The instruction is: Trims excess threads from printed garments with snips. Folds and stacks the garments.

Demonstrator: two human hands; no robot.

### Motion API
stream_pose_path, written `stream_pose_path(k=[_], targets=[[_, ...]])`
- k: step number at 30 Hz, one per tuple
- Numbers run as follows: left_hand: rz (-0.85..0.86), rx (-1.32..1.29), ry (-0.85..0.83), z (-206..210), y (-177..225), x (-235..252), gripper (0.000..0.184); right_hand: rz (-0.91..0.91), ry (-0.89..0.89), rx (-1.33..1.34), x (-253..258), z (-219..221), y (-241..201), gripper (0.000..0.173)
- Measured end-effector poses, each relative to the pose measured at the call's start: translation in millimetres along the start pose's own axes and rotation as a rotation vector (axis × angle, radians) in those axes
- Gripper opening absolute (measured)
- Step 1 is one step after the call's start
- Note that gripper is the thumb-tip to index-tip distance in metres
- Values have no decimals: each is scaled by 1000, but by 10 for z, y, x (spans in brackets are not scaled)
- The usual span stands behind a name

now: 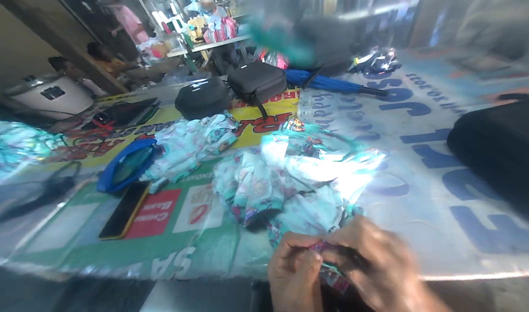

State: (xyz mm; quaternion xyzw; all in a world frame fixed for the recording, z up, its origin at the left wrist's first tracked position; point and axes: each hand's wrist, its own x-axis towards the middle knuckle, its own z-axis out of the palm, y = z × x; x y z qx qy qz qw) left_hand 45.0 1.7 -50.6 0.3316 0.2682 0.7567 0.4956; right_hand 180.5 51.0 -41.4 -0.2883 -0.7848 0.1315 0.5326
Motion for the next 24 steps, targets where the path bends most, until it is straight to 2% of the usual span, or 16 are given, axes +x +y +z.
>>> stream_pose_path(k=[2, 4, 9, 11, 15, 18, 22, 24], targets=[[-44, -12, 28, 19, 15, 0, 11, -116, 39, -149, -8, 17, -6, 10], [-73, -30, 29, 17, 55, 2, 12, -185, 33, -174, -38, -25, -62, 10], [-96, -58, 51, 17, 117, 12, 11, -259, -145, -91, -168, -151, -174, 17], [-98, -62, 62, 16, 112, 10, 11, -231, -135, -104, -216, -155, -190, 19], [-76, -87, 74, 26, 90, 3, 13, -23, -74, -258, -256, -104, -96, 22], [-16, 6, 15, -30, 55, 37, 16, 50, -59, -24, -222, -135, 0, 12], [130, 448, -232, -156, 126, 119, 14, 160, -83, 427, -125, -256, 75, 20], [171, 545, -323, -188, 175, 161, 12, 199, -109, 542, -110, -289, 124, 22]])
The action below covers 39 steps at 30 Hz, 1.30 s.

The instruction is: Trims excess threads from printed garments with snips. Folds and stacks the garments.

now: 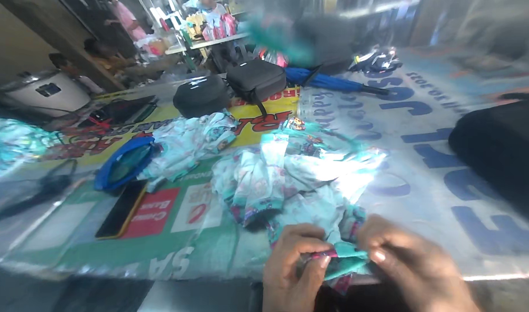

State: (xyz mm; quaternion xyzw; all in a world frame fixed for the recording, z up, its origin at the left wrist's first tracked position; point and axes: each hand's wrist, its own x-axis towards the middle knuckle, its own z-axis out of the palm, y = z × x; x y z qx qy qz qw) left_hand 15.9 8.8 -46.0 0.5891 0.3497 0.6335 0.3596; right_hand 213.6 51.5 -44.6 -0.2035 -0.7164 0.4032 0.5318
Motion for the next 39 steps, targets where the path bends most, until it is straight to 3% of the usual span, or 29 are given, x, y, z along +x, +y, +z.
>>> stream_pose_path(k=[2, 5, 7, 10, 13, 18, 23, 27, 32, 39], targets=[[-64, -148, -14, -27, 40, 25, 13, 38, -24, 11, 9, -23, 57, 23], [-264, -404, 37, -10, 75, 50, 10, 42, 4, -167, -4, -18, 181, 20], [-327, -436, 72, 23, 73, 60, 11, 24, 61, -298, -5, 3, 187, 18], [-292, -352, 100, 85, 97, 56, 11, -10, 115, -348, 16, 23, 17, 26], [-218, -275, 90, 134, 132, 49, 15, -97, 58, -396, 60, 50, -113, 36], [-246, -252, 116, 185, 165, 73, 22, -317, 72, -699, 57, 58, -75, 12], [-284, -320, 149, 163, 189, 87, 19, -174, 30, -532, 21, -33, -206, 15], [-230, -298, 134, 164, 196, 108, 15, 86, -32, -704, 14, -65, -447, 40], [-282, -352, 146, 161, 237, 133, 24, -21, -22, -753, 32, -119, -419, 25], [-408, -474, 163, 146, 226, 145, 24, -120, 17, -701, 47, -91, -306, 19]])
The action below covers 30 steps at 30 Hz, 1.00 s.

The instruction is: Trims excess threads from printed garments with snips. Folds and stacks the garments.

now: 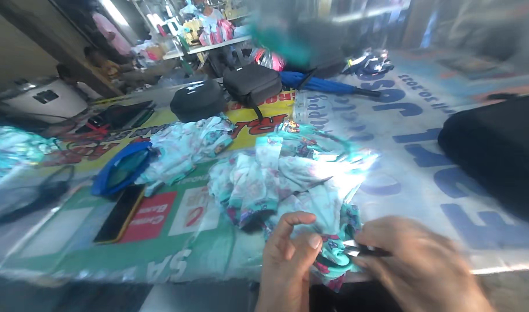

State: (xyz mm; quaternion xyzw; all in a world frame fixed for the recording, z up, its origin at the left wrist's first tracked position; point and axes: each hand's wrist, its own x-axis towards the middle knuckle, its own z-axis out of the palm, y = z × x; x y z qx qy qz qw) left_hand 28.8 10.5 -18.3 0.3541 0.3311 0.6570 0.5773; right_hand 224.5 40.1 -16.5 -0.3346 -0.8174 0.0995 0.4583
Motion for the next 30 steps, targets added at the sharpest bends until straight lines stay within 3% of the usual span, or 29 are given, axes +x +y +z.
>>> stream_pose_path(k=[12, 15, 17, 20, 25, 28, 30], targets=[[21, 16, 19, 20, -49, -4, 21, -42, 73, 42, -42, 106, 74, 16], [16, 35, 23, 5, -51, -6, 19, 148, 63, 488, -33, 128, 85, 18], [4, 19, 22, -10, -54, -1, 17, 290, 61, 778, -5, 164, 173, 30], [-35, -43, 23, -34, -65, 17, 16, 425, -66, 962, 13, 238, 278, 42], [-93, -136, 55, -68, -101, 45, 16, 611, -296, 1333, -18, 249, 295, 11], [-54, -81, 48, -87, -108, 57, 16, 609, -285, 1474, -35, 222, 281, 10], [72, 99, -53, -125, -141, 67, 18, 590, -264, 1485, -39, 218, 250, 11]])
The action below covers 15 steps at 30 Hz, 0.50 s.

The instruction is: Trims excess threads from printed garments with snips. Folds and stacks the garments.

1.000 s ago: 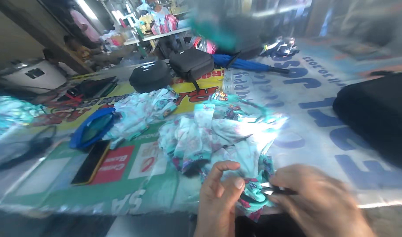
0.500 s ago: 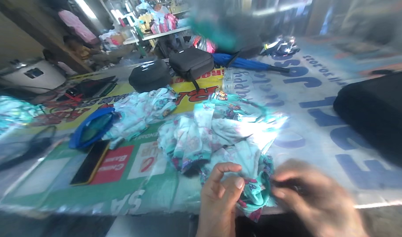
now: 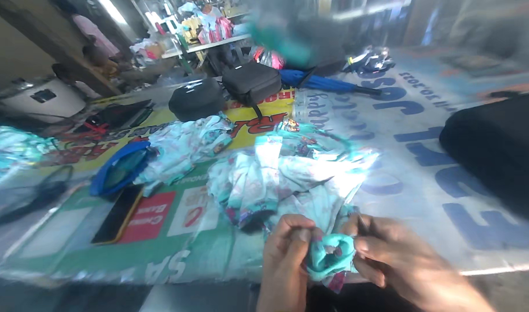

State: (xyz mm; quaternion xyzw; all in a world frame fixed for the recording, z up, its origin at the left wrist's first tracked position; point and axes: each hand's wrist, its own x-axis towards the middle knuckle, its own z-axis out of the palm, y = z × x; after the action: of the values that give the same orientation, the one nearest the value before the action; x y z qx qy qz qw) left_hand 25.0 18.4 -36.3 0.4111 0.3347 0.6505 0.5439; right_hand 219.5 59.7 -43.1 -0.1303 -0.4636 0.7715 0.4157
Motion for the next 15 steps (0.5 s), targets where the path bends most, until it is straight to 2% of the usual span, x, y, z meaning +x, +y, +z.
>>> stream_pose_path(k=[2, 4, 6, 9, 12, 15], targets=[[159, 270, -156, -28, -11, 6, 35, -11, 27, -73, -1, 54, 0, 9], [255, 423, -221, 16, -11, -2, 43, -16, 35, -144, -2, 101, 3, 8], [281, 444, -226, 42, -22, -6, 28, -7, 29, -148, -4, 127, 24, 9], [181, 350, -201, 24, 11, 29, 7, 29, 31, -71, -9, 112, 68, 11], [133, 294, -167, -14, 1, 44, 5, 54, 50, -9, -13, 110, 74, 10], [277, 433, -80, 7, -37, 45, 8, 69, 76, 50, -18, 112, 65, 11]])
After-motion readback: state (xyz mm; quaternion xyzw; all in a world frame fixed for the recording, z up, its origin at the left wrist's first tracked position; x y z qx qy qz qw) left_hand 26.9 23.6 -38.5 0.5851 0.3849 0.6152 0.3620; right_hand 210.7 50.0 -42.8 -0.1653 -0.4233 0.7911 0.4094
